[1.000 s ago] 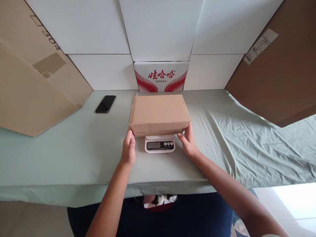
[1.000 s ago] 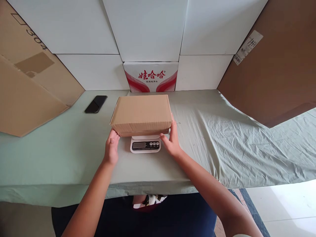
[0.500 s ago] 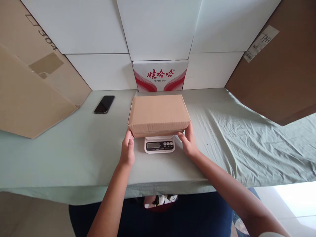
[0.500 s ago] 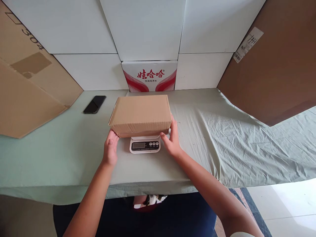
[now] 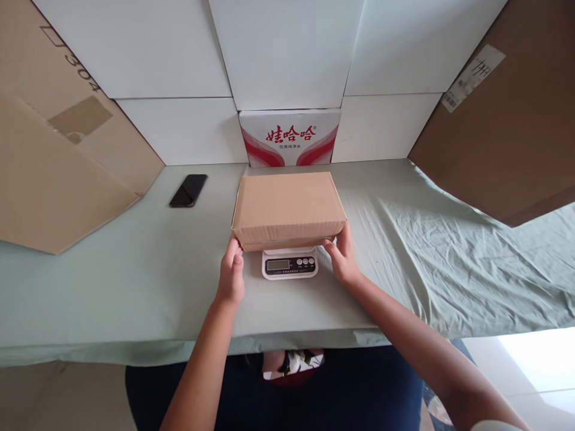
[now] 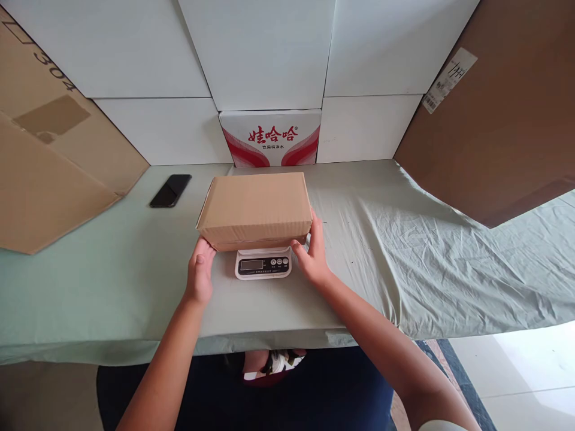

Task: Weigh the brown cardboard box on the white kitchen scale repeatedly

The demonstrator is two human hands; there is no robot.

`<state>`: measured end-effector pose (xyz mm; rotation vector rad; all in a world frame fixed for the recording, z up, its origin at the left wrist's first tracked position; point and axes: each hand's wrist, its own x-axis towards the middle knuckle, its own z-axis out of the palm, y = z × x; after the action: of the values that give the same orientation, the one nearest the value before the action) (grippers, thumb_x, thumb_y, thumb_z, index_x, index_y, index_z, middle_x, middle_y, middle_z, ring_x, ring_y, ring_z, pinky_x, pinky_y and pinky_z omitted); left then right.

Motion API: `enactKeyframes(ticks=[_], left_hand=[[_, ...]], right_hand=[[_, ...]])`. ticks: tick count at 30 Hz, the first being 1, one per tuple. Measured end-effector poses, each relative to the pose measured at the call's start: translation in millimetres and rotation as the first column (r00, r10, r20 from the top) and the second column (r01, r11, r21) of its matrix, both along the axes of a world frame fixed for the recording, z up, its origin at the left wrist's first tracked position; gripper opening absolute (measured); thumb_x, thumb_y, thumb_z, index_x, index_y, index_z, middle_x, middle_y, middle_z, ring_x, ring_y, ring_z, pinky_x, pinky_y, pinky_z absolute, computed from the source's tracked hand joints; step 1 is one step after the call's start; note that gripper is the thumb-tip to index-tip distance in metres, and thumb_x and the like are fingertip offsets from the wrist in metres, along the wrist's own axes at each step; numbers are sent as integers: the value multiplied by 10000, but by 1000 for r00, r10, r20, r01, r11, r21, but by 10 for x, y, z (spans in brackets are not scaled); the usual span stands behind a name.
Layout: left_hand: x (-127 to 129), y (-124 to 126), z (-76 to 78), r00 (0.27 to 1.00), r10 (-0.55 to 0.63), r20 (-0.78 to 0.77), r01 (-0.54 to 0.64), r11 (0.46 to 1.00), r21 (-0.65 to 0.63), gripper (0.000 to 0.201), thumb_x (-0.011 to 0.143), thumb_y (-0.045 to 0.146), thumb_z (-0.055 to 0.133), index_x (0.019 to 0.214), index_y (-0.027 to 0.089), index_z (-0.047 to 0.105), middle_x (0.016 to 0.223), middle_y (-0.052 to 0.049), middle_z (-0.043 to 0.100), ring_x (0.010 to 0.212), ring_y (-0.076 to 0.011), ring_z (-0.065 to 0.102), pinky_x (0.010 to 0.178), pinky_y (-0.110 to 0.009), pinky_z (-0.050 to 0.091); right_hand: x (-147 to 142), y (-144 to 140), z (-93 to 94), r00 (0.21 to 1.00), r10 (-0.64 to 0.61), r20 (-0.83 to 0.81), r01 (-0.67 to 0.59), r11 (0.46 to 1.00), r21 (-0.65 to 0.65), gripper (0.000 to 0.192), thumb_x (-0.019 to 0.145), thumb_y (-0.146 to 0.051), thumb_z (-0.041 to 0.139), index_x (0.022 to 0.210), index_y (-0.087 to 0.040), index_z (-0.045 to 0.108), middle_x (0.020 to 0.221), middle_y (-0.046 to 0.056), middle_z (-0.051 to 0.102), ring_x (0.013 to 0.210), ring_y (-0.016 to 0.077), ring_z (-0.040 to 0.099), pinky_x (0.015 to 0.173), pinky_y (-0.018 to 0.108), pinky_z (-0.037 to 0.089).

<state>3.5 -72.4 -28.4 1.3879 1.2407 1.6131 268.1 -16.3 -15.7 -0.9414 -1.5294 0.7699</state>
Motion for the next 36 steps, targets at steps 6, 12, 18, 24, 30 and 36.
enactKeyframes(ticks=[6, 12, 18, 24, 30, 36], left_hand=[[11, 5, 24, 1000, 3, -2, -3, 1000, 9, 866, 911, 815, 442, 1530, 216, 525, 1554, -165, 594, 1532, -368, 474, 1230, -486, 436], [5, 4, 10, 1000, -4, 15, 4, 1000, 17, 856, 914, 807, 456, 1536, 223, 517, 1579, -160, 573, 1539, -359, 468, 1243, -478, 427], [1, 8, 3, 1000, -7, 18, 7, 1000, 26, 829, 924, 789, 462, 1530, 228, 524, 1577, -160, 576, 1540, -365, 466, 1252, -497, 413], [-9, 13, -8, 1000, -5, 8, 5, 1000, 17, 849, 918, 800, 451, 1541, 226, 515, 1581, -159, 574, 1553, -374, 445, 1261, -506, 399], [-8, 12, -10, 1000, -17, 21, 17, 999, 34, 843, 929, 784, 461, 1552, 218, 503, 1601, -160, 553, 1555, -363, 443, 1263, -480, 395], [-1, 11, 3, 1000, -10, 20, 9, 999, 41, 848, 932, 776, 470, 1550, 195, 503, 1590, -179, 560, 1538, -367, 465, 1229, -474, 433]], right_hand=[[-4, -2, 6, 1000, -9, 5, 9, 1000, 15, 609, 933, -652, 566, 1473, -381, 491, 1483, 102, 506, 1368, 384, 470, 1127, 667, 466], [-2, -3, -8, 1000, -20, 14, 19, 1000, 13, 584, 936, -650, 552, 1458, -393, 496, 1460, 105, 511, 1321, 374, 506, 1012, 620, 543], [5, -2, 9, 999, -22, 29, 20, 999, 38, 567, 947, -638, 545, 1462, -409, 492, 1466, 94, 512, 1389, 387, 458, 1149, 690, 435], [-1, -10, 19, 1000, -19, 7, 19, 999, 26, 590, 937, -661, 557, 1462, -399, 496, 1477, 103, 511, 1373, 386, 473, 1113, 671, 483], [3, -2, 7, 1000, -16, 4, 16, 999, 40, 540, 941, -664, 558, 1402, -383, 532, 1448, 106, 516, 1361, 376, 483, 1113, 662, 479], [2, 8, -18, 1000, -6, -25, 7, 999, 43, 552, 942, -637, 574, 1402, -339, 516, 1432, 119, 513, 1344, 370, 490, 1104, 672, 476]])
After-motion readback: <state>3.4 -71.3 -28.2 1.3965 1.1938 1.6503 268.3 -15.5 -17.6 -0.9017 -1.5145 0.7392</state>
